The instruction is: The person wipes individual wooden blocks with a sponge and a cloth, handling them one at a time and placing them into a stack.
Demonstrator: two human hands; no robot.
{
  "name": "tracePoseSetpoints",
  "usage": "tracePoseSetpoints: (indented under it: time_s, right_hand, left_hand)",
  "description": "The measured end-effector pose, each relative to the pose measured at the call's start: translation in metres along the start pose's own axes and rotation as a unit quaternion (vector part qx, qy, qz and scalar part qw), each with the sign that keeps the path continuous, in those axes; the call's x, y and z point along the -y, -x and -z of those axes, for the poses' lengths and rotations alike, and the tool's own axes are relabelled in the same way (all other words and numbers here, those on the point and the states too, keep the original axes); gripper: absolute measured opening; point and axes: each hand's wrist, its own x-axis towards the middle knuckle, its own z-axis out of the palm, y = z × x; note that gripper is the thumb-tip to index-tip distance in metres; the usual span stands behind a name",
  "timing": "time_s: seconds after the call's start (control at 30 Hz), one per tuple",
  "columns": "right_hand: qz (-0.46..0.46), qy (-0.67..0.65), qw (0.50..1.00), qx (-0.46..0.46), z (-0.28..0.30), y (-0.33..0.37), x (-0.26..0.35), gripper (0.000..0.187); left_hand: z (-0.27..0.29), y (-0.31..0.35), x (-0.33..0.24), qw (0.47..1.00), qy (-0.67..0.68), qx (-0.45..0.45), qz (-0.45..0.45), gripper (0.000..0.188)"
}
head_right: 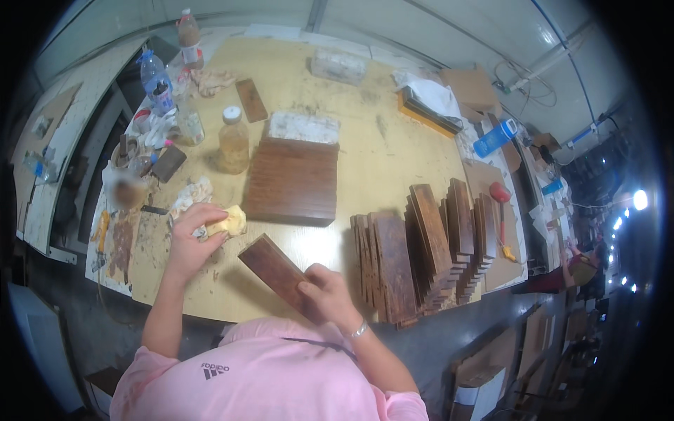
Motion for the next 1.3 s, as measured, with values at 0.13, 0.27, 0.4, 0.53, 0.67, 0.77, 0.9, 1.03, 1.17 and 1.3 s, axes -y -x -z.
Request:
tracePoseSetpoints:
  time_s: [0.13,0.27,0.4,0.53,0.67,0.77,0.9,1.03,1.17,1.3]
  right_hand:
    - [0.062,0.091,0.993,-0.031,-0.002,-0.004,-0.004,0.011]
    - [0.066,0.089,0.992,-0.06,0.0,-0.004,-0.003,0.011]
    - [0.007,0.071,0.994,-0.082,-0.001,-0.005,-0.007,0.01]
    - [0.016,0.055,0.997,-0.061,-0.01,-0.016,0.001,0.012]
    - [0.009,-0.072,0.989,-0.132,-0.011,-0.028,0.002,0.013]
    - [-0.012,-0.11,0.977,-0.182,-0.005,-0.042,0.006,0.014]
    - [-0.061,-0.293,0.938,-0.172,-0.005,-0.051,0.008,0.011]
    - [-0.084,-0.318,0.932,-0.156,-0.005,-0.05,0.009,0.011]
    - [-0.149,-0.348,0.917,-0.124,-0.009,-0.044,0.002,0.009]
    - [-0.206,-0.397,0.893,-0.046,-0.027,-0.039,-0.003,0.017]
  left_hand:
    - [-0.002,-0.002,-0.021,0.992,0.014,0.079,-0.099,0.035]
    - [0.006,0.015,0.008,0.994,-0.035,0.078,-0.063,0.035]
    - [0.008,0.026,0.013,0.998,-0.058,0.013,-0.026,0.033]
    - [-0.012,0.003,-0.016,0.995,-0.008,0.02,-0.096,0.033]
    - [-0.007,0.002,0.01,0.986,-0.132,-0.024,-0.094,0.036]
    - [-0.017,0.02,0.005,0.995,-0.069,0.0,-0.078,0.034]
    - [-0.048,0.039,-0.033,0.971,0.001,0.135,-0.198,0.035]
    - [-0.047,0.031,-0.006,0.99,-0.067,0.046,-0.113,0.035]
    - [-0.034,0.02,-0.021,0.986,-0.017,0.065,-0.149,0.029]
    - [-0.045,0.019,-0.017,0.991,-0.004,0.095,-0.094,0.028]
